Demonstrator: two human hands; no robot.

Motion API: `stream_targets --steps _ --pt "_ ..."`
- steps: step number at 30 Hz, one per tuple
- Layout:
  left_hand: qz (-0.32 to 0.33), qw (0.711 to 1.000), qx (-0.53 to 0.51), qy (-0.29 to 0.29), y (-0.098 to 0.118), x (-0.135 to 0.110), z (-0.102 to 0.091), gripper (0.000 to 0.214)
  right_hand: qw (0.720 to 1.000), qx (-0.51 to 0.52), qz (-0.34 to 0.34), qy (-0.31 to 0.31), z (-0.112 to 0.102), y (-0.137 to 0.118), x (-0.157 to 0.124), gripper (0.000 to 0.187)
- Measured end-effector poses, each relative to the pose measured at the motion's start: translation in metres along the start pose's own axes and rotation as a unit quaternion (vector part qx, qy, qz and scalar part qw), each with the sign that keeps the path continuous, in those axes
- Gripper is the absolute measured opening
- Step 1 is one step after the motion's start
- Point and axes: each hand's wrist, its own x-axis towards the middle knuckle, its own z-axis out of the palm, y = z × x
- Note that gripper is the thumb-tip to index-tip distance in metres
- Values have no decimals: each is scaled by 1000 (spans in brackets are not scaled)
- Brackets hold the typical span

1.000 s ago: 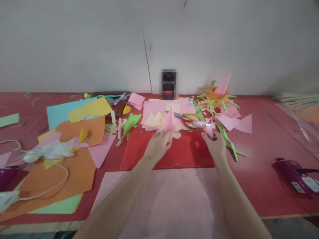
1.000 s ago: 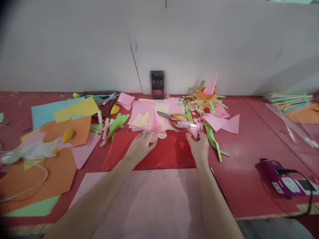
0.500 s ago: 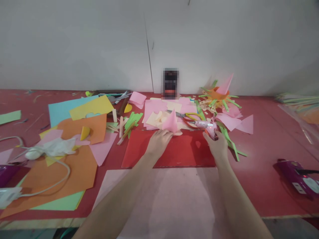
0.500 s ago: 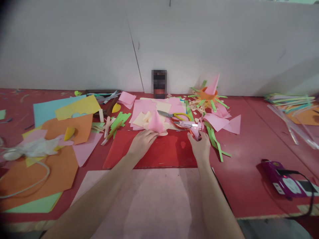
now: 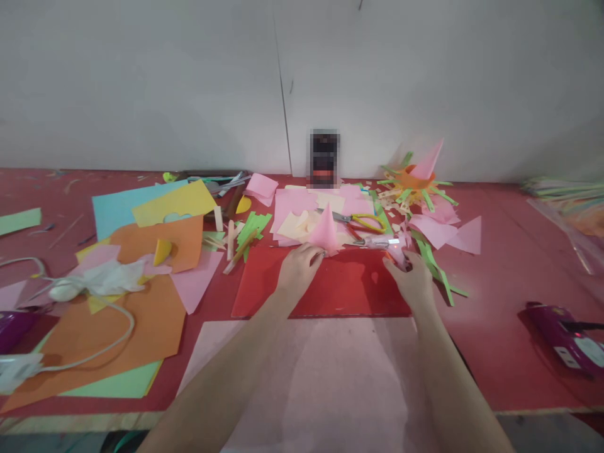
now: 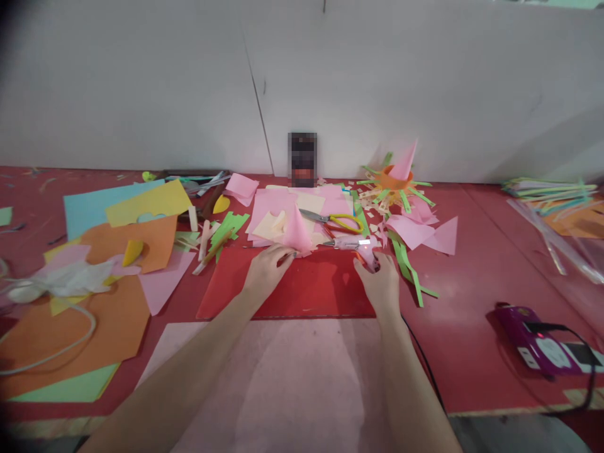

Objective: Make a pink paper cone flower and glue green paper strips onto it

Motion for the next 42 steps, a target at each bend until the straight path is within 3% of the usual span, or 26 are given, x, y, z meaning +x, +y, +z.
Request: stream_targets --steps 9,25,42 --pt "-33 999 -29 5 -1 1 0 15 991 -69 -106 -31 5 -9 -7 43" --pt "-73 997 -30 -1 -1 2 0 12 984 -119 -136 4 16 -24 -17 38" --pt "-72 997 -36 0 -1 1 0 11 988 -73 -135 -26 15 -20 -15 35"
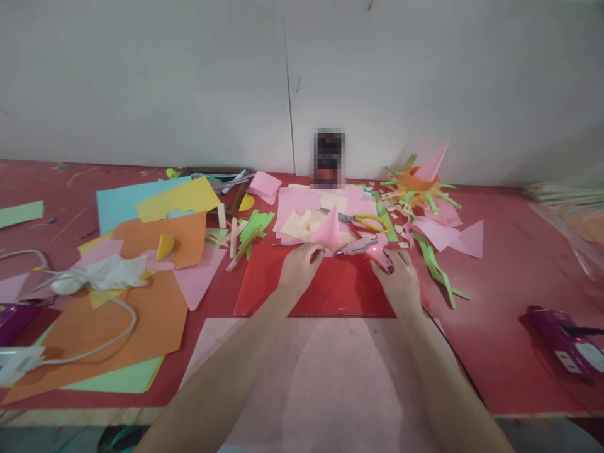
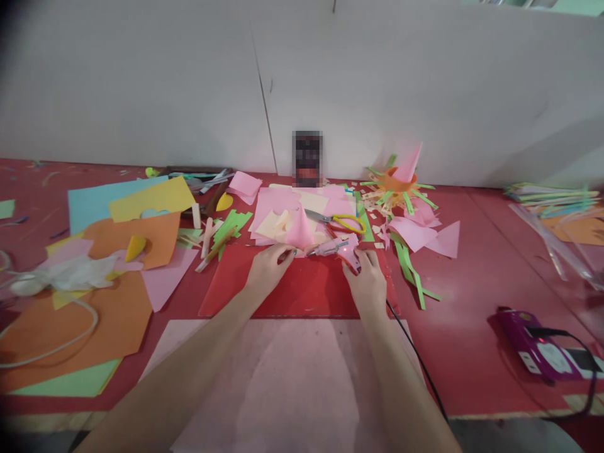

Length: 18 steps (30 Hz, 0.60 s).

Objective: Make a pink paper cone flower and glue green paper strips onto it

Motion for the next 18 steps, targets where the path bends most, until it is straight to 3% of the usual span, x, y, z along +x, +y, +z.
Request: stream_targets --steps 18 --pt "3 1000 6 -6 -1 0 0 12 1000 -13 17 15 -3 -6 0 33"
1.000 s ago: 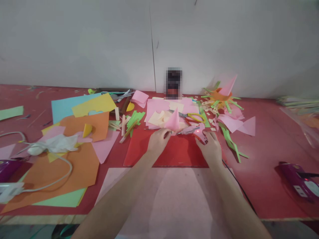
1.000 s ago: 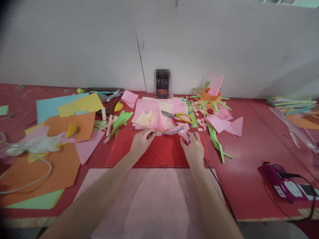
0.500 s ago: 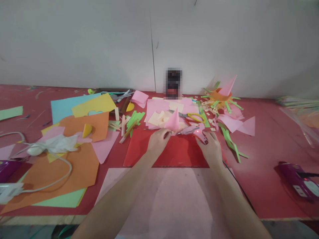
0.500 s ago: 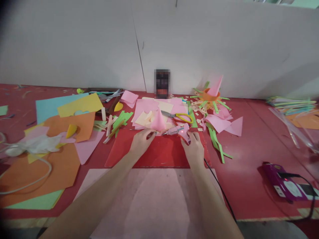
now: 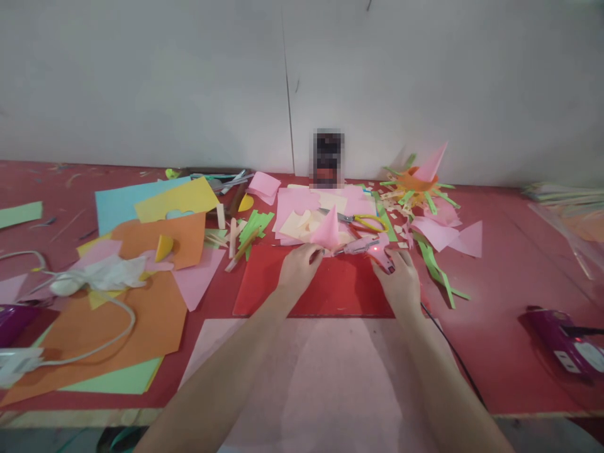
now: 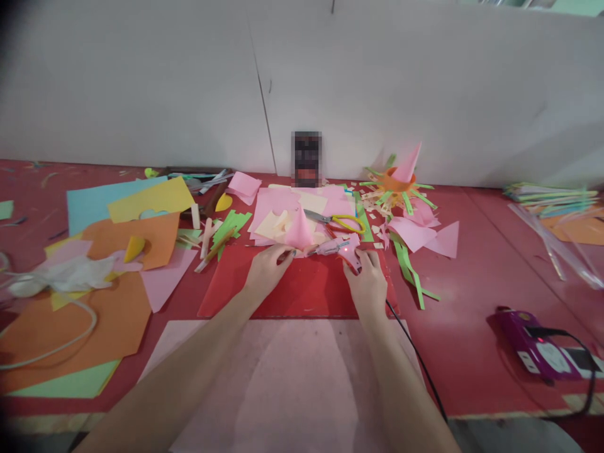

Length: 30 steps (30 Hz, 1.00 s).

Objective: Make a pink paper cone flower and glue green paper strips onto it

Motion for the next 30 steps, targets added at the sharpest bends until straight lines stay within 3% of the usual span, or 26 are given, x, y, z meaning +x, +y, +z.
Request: stream_targets --steps 5,22,30 --pt "1 1000 1 -6 1 0 -1 13 999 -43 18 16 -2 -4 -1 33" --pt "2 1000 1 -1 0 0 1 15 996 -66 -19 61 -1 -2 -2 30" --pt "-4 1000 -10 -8 2 0 -1 14 995 -66 0 68 -1 -2 0 32"
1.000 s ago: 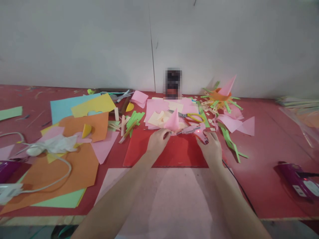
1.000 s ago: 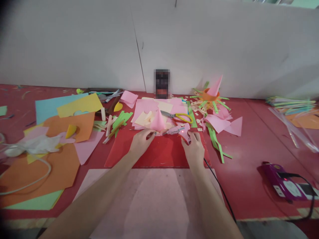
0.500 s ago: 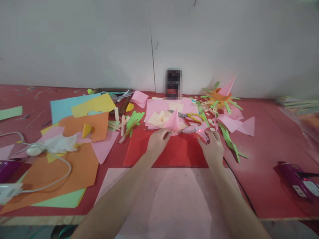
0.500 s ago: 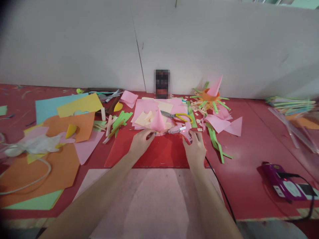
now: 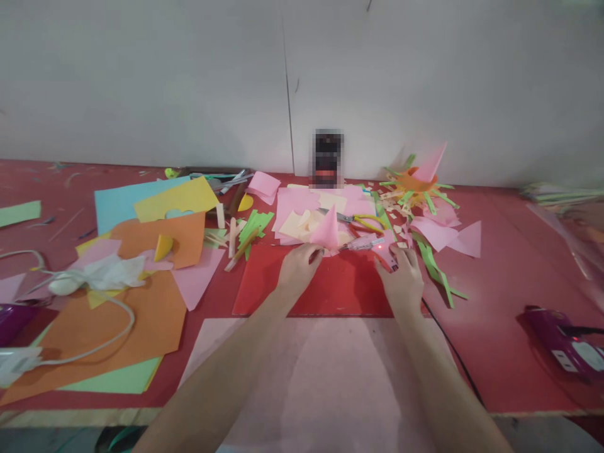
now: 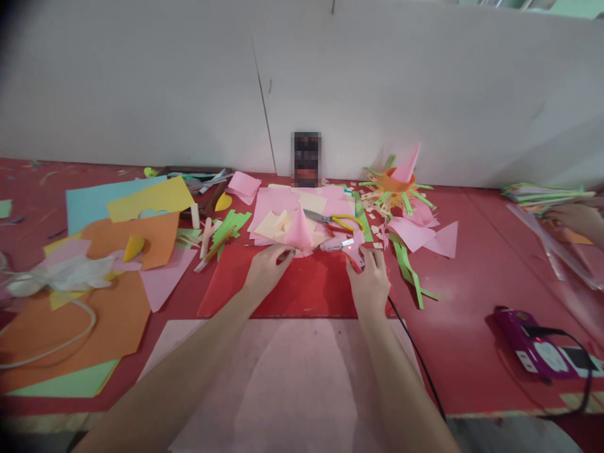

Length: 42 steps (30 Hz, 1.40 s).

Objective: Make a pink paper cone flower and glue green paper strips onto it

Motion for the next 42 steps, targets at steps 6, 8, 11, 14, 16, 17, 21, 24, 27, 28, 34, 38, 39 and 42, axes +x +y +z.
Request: stream_targets --steps 6,8,11,14,16,17,21,24,27,28,34,38,39,42 --pt "6 1000 -1 -2 0 0 0 15 1000 9 -8 -3 2 2 1 31" --pt "7 1000 1 -1 0 0 1 15 1000 7 -10 -3 2 2 0 31" --pt "5 1000 3 1 -1 0 1 15 1000 -2 -12 2 1 1 0 31" --pt "7 1000 2 0 0 0 1 15 1000 -12 -15 10 1 1 -1 32" --pt "8 1000 4 1 0 0 0 15 1000 -21 -14 12 2 0 -1 32" --pt "8 1000 5 1 0 0 0 15 999 -27 -12 13 2 0 -1 32" --pt "14 1000 10 1 0 0 0 15 999 -37 -8 21 3 1 -2 34" --pt "22 1000 19 -3 1 0 0 15 999 -37 -1 22 4 2 -1 35" --pt "22 999 28 -12 1 0 -1 15 999 -34 6 26 4 5 0 37" --pt "22 999 28 -12 1 0 -1 15 999 -32 10 26 4 6 1 37" --pt "46 999 27 -6 -1 -2 1 17 998 -14 42 40 4 14 6 39" --pt "83 994 69 -26 2 -3 -1 24 996 -4 66 57 0 22 11 40" --pt "101 990 88 -35 4 -4 -2 25 996 -2 69 57 0 23 11 40" --pt "158 974 152 -61 11 -8 -3 24 996 5 72 52 0 27 12 41"
